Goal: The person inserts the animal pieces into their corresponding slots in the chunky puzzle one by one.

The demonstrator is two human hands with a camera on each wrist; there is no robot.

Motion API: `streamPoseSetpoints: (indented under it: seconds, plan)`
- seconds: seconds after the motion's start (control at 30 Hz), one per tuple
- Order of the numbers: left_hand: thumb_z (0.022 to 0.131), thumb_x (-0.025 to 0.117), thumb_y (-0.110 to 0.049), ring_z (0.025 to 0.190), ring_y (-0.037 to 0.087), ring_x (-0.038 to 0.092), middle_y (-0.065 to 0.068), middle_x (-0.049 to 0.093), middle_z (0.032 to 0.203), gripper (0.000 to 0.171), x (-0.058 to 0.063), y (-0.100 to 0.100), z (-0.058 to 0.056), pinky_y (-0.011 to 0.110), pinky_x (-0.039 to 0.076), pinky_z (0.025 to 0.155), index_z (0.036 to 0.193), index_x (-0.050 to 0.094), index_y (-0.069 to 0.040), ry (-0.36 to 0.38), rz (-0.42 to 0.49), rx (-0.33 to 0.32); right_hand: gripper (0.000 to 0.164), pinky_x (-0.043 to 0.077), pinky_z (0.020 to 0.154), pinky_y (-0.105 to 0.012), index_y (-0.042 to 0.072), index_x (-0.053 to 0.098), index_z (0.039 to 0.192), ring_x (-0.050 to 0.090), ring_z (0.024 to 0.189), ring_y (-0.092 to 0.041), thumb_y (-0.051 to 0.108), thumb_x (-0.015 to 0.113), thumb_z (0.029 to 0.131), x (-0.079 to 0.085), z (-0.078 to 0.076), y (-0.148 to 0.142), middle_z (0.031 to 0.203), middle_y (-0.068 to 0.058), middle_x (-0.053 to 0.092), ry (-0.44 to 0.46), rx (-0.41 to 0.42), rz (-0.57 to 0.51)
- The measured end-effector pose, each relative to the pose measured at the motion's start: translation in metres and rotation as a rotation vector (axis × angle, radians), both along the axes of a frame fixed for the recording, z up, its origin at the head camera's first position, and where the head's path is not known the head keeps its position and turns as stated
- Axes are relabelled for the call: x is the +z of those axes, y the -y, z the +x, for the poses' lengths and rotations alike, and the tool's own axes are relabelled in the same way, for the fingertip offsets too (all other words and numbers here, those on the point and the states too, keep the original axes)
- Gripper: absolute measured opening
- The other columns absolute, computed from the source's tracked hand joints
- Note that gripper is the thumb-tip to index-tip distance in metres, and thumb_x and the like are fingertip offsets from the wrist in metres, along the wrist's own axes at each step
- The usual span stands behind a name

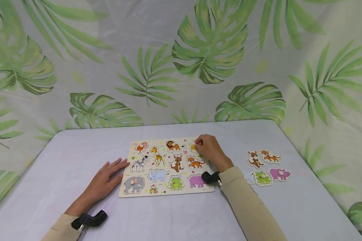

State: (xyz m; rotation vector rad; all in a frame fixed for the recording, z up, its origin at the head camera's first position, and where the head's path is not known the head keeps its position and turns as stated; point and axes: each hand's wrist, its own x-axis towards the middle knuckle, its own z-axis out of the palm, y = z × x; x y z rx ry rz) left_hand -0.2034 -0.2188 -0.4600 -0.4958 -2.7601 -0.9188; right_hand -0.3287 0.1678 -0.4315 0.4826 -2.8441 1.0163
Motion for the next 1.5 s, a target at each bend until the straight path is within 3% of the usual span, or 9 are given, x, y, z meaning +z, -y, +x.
streamPoseSetpoints:
  seconds: [0.57,1.17,1.5]
  plan:
    - [0.092,0.061,-0.007,0.137,0.033,0.037,0.009,0.051,0.142,0.043,0.0,0.0,0.0,0.056,0.014,0.115,0.134,0.058,-0.011,-0.007,-0.002,-0.007,0.012,0.046,0.067,-0.031,0.002,0.067,0.094,0.054,0.074,-0.019,0.013,0.07,0.088,0.001,-0.003,-0.004,0.081,-0.007,0.061,0.027,0.019,-0.025]
    - [0.092,0.061,-0.007,0.138,0.033,0.037,0.01,0.051,0.142,0.042,0.0,-0.002,-0.001,0.056,0.013,0.116,0.134,0.058,-0.011,-0.002,0.0,-0.011,0.017,0.046,0.066,-0.032,0.004,0.067,0.101,0.054,0.076,-0.021,0.017,0.068,0.09,0.011,0.0,-0.01,0.084,-0.007,0.061,0.055,-0.025,-0.04]
    - [0.093,0.061,-0.009,0.138,0.032,0.037,0.007,0.05,0.143,0.042,-0.001,0.001,0.001,0.056,0.014,0.116,0.134,0.058,-0.012,-0.004,-0.016,0.004,0.016,0.049,0.068,-0.037,0.005,0.067,0.102,0.06,0.082,-0.024,0.016,0.067,0.091,0.02,0.001,-0.014,0.087,-0.008,0.061,0.001,-0.032,-0.056]
